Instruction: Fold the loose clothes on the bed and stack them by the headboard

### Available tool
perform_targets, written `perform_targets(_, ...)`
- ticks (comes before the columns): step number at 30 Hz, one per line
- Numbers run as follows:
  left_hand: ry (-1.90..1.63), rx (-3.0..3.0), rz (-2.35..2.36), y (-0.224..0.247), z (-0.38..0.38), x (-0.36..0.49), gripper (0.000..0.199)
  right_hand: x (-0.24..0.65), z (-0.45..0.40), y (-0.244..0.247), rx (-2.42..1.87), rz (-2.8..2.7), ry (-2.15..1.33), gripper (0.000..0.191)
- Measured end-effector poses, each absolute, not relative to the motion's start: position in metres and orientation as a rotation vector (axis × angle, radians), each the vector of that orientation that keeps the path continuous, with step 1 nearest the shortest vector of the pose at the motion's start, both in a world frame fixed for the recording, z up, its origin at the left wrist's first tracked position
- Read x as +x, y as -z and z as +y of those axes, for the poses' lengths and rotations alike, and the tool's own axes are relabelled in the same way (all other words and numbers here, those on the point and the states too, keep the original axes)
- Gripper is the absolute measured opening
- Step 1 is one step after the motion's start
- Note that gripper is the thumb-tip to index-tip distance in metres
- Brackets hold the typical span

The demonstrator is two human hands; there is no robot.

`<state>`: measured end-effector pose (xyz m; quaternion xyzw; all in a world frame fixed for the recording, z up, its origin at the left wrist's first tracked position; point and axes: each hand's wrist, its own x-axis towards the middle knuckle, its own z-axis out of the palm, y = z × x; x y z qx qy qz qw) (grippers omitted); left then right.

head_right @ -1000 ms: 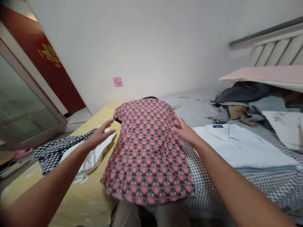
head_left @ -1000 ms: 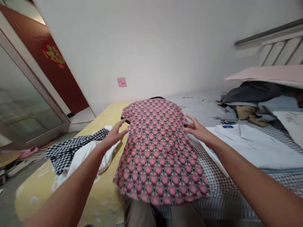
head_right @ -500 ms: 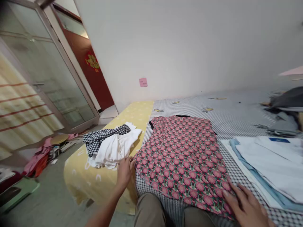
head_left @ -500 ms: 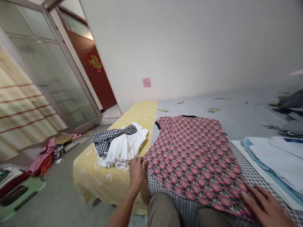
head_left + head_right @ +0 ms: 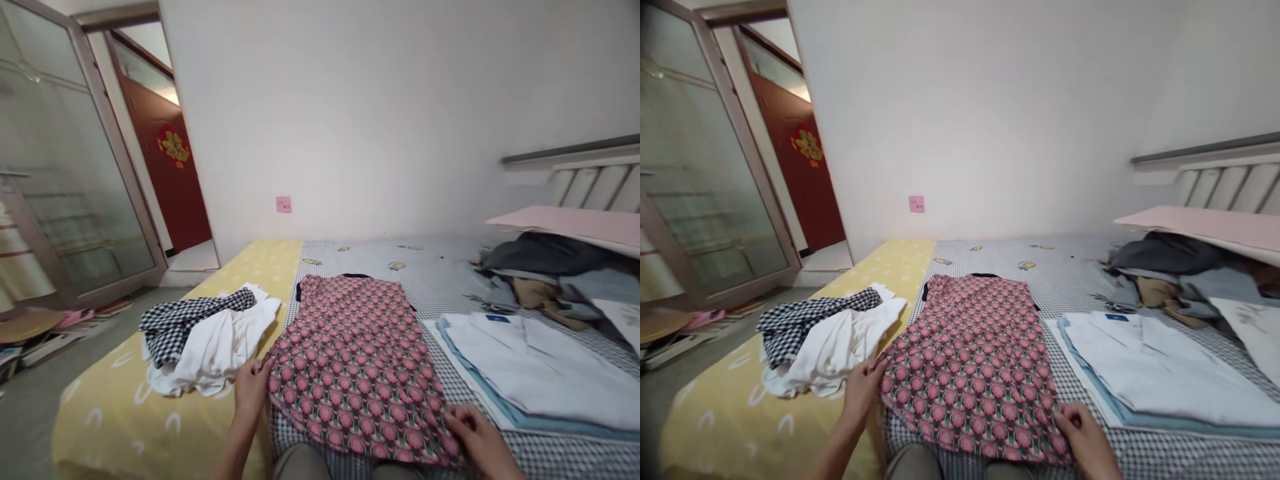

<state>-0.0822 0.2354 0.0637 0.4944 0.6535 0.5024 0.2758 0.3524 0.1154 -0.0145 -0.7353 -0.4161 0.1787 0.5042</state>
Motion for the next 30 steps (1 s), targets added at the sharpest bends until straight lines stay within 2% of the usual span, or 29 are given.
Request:
perform_targets(3,-1.38,1.099,1.528,-0.066,0.215,-0.083,0.029,0.363,0.1,0.015,-1.618,-0.71,-0.717,0.046)
perform_targets(5,-1.384,0.804,1.373,-0.064,0.203,-0.082,0.026,0.368,0.093,0.017,-1.575,-0.556,-0.79,0.046)
perform_targets(10,-1.351,0.431,1.243,-0.051,0.193,-0.076,0.01,0.356,0.102,0.017,-1.752,-0.865,-0.589,0.046)
perform_targets(15,-1.254,0.28,1.251,-0.053,0.194,-0.072,0.021,0.327,0.114,0.012,-1.849,-0.918,-0.515,0.04)
perform_targets(18,-1.238,0.216,1.184,-0.069,0.19,-0.071,0.027,0.323,0.104,-0.009,-1.634,-0.856,-0.722,0.048)
perform_targets(21,-1.262,0.216,1.141,-0.087,0.183,-0.068,0.023,0.331,0.086,-0.044,-1.322,-0.64,-0.992,0.052)
perform_targets(24,-1.288,0.257,1.151,-0.095,0.17,-0.066,0.018,0.346,0.07,-0.073,-1.278,-0.512,-1.016,0.053)
perform_targets(30,-1.285,0.244,1.129,-0.062,0.128,-0.078,0.023,0.365,0.051,-0.07,-1.379,-0.46,-1.067,0.048)
